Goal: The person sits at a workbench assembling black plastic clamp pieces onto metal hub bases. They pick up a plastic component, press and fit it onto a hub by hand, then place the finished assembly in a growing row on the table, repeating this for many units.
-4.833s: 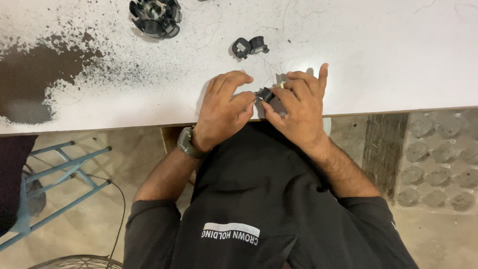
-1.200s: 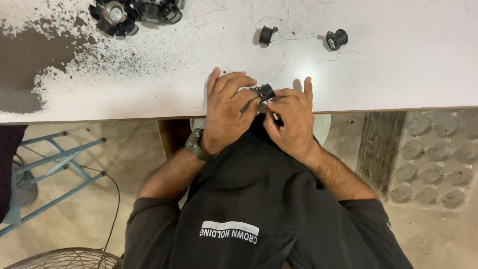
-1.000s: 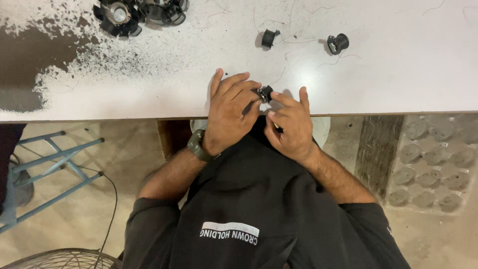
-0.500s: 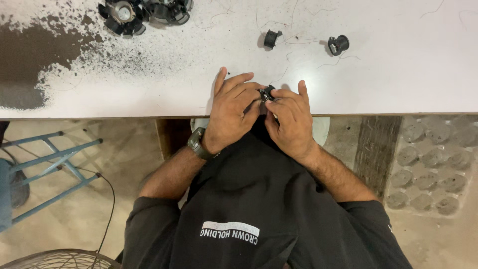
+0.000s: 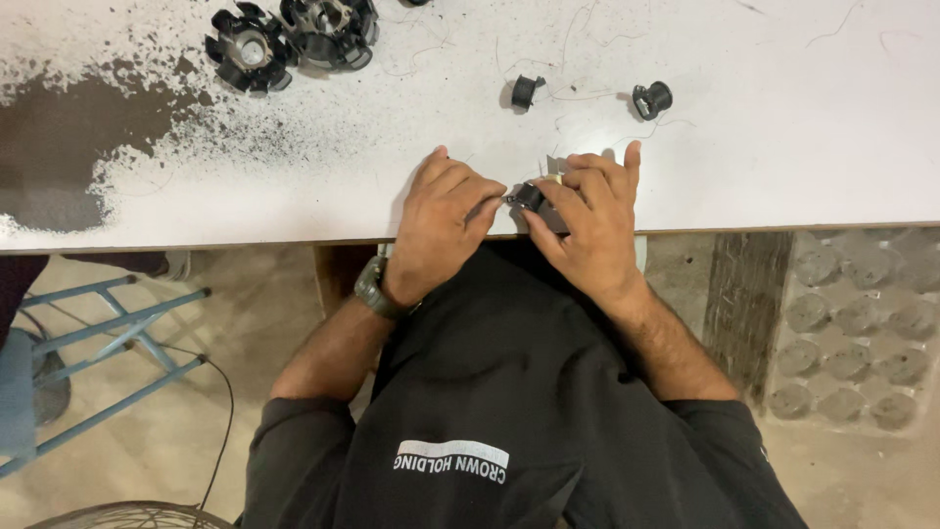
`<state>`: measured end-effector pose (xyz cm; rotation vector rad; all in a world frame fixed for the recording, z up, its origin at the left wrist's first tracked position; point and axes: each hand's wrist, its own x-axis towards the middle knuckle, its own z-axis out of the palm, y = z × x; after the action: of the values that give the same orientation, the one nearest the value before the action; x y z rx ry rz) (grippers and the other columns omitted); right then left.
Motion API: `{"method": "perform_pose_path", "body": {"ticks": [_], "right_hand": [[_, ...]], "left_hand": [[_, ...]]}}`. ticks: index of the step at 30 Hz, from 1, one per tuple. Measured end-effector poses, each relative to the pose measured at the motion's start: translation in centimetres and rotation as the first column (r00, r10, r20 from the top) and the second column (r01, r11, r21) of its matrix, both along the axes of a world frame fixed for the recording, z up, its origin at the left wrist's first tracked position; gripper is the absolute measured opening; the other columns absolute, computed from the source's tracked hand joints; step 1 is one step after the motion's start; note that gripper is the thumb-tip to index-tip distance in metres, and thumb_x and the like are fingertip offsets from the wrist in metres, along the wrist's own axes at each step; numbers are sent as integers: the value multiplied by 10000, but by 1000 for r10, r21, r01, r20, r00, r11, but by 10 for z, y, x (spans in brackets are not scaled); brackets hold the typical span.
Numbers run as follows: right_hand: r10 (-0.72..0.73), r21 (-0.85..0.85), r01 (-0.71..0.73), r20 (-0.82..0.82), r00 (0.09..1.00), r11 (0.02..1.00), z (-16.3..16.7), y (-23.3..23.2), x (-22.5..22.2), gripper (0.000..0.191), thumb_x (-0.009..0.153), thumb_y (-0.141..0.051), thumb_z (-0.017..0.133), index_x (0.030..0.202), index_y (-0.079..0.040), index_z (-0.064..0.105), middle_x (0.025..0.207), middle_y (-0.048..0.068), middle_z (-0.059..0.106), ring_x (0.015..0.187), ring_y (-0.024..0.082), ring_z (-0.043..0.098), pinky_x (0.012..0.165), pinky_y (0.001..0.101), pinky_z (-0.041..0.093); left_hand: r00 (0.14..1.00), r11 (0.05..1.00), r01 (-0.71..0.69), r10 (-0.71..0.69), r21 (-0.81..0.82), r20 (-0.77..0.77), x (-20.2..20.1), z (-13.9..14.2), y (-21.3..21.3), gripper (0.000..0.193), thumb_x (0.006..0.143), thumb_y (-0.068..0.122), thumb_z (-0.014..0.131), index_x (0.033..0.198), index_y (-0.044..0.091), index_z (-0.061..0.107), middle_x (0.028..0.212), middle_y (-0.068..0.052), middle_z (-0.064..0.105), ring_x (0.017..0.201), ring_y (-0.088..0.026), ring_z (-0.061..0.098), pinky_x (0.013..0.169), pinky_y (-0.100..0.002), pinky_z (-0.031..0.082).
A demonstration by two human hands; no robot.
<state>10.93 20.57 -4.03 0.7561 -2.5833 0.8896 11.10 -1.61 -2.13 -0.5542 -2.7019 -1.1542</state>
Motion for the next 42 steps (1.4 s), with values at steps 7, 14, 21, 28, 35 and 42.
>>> {"method": "perform_pose_path", "body": {"ticks": [7,14,21,28,35,42], "right_hand": [[38,27,-38,-5,999,999,-3,1,5,359,825,-196,900,1123,-69,744,1083,79,587,1246,306,535,1265,682,118],[-28,-11,28,11,1000,1000,-7,2,5,349,803,-220,916,1066,-72,740,1064,87,584,1219,305,548,1262,690,134],[40,39,-41,12,999,998,-3,3,6,370,820,-222,913,1091,-45,734,1067,92,578,1240,309,539,1267,700,131],[12,24,-13,19,1000,1000,0,3,6,329,829,-206,892,1095,-75,749,1069,82,588,1238,312,536,1261,691,124],[-15,22,14,47,999,1000,1,1,7,346,807,-192,891,1110,-89,760,1049,71,584,1233,305,538,1264,677,133],[28,-203,-55,-135,990,978,-9,0,26,291,871,46,821,1117,-71,717,996,87,587,1141,293,650,1304,599,282]], "left_hand": [[989,991,131,-130,7,-65,-5,14,3,146,913,86,760,1037,55,689,1218,-72,624,1257,-318,568,1084,-465,435],[979,986,87,-111,-143,-170,4,11,5,163,866,72,790,994,74,690,1250,-58,624,1306,-281,572,1128,-514,434],[971,981,145,-166,-129,-170,7,6,11,196,862,63,810,1033,68,715,1222,-73,629,1199,-270,591,1005,-460,479],[963,981,-14,-38,194,266,-1,11,8,88,907,61,755,976,47,703,907,-70,729,729,-170,713,633,-302,555],[944,962,-10,-80,272,319,1,9,4,68,912,50,720,944,29,664,830,-65,714,687,-135,682,598,-288,529],[987,959,-28,-18,281,160,7,-1,18,150,850,9,709,856,24,560,782,-89,642,691,-219,625,613,-355,509]]}}
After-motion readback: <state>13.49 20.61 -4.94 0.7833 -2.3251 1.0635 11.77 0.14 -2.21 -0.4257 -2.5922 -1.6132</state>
